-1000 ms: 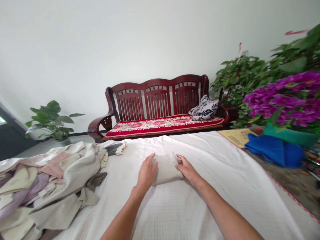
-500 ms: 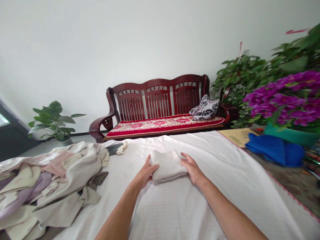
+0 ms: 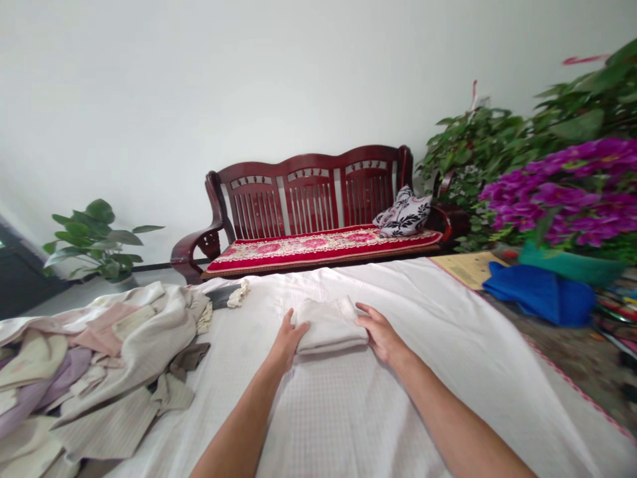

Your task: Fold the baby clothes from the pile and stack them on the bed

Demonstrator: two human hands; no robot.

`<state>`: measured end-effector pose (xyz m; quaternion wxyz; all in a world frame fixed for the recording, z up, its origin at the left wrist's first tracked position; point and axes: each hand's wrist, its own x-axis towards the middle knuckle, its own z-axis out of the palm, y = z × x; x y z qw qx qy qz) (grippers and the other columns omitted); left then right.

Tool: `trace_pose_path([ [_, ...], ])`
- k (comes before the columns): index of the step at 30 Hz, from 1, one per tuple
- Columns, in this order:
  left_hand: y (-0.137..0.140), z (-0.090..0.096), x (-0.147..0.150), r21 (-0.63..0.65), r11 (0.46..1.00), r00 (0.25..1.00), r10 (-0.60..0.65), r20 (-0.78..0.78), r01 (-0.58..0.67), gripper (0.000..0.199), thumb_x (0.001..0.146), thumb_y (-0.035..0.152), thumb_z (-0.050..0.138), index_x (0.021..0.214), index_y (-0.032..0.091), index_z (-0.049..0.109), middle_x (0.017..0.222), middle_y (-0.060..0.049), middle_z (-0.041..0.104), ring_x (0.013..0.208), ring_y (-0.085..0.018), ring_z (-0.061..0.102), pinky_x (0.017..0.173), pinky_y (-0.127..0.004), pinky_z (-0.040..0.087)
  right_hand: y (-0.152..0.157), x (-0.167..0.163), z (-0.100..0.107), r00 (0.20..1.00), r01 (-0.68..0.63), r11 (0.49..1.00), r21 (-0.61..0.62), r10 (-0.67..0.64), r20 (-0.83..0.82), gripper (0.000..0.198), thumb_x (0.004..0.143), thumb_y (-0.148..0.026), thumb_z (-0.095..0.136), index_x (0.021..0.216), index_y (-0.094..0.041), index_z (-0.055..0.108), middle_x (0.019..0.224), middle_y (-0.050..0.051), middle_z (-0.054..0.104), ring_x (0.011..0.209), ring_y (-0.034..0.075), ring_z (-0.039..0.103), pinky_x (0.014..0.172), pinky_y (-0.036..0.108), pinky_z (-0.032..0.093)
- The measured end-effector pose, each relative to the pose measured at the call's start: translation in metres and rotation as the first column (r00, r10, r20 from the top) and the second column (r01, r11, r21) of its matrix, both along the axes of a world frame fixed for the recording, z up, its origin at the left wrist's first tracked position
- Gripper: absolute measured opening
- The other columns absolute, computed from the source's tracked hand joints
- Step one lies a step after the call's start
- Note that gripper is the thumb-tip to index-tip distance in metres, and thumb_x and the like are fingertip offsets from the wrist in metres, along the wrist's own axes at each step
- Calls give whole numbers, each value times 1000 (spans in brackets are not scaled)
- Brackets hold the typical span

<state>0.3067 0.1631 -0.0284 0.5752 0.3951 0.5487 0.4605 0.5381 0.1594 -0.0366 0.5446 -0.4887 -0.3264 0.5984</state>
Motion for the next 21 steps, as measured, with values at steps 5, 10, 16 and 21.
trace_pose_path([
  [5, 2, 17, -4, -143, 989, 998, -54, -40, 47, 104, 73, 55, 75, 156, 24, 20, 132, -13, 60, 82, -18, 65, 58, -25, 49, 2, 3, 0, 998, -27, 998, -59, 23, -60, 55, 63, -23, 70, 117, -24, 60, 84, 2, 72, 77, 19, 66, 61, 28, 48],
  [10, 5, 18, -6, -178, 980, 994, -103, -44, 93, 109, 71, 58, 75, 157, 26, 16, 134, -13, 59, 80, -18, 66, 56, -26, 50, 1, 2, 2, 996, -24, 998, -56, 18, -91, 52, 64, -22, 70, 115, -24, 62, 83, 2, 72, 80, 20, 66, 63, 28, 49],
  [16, 2, 12, 0, 63, 984, 978, -170, 117, 164, 85, 66, 39, 82, 141, 20, 45, 126, -13, 65, 97, -23, 67, 77, -28, 55, 0, 3, 4, 997, -38, 999, -4, 37, -72, 59, 61, -21, 69, 120, -21, 62, 87, 3, 75, 80, 23, 68, 67, 31, 50],
  [21, 2, 2, 1, 212, 962, 973, -198, 122, 170, 64, 66, 34, 80, 123, 13, 58, 111, -12, 71, 97, -25, 67, 80, -31, 54, -3, 8, 10, 993, -117, 992, 43, 117, 2, 55, 62, -31, 73, 116, -22, 67, 92, 4, 76, 84, 25, 69, 70, 33, 51],
])
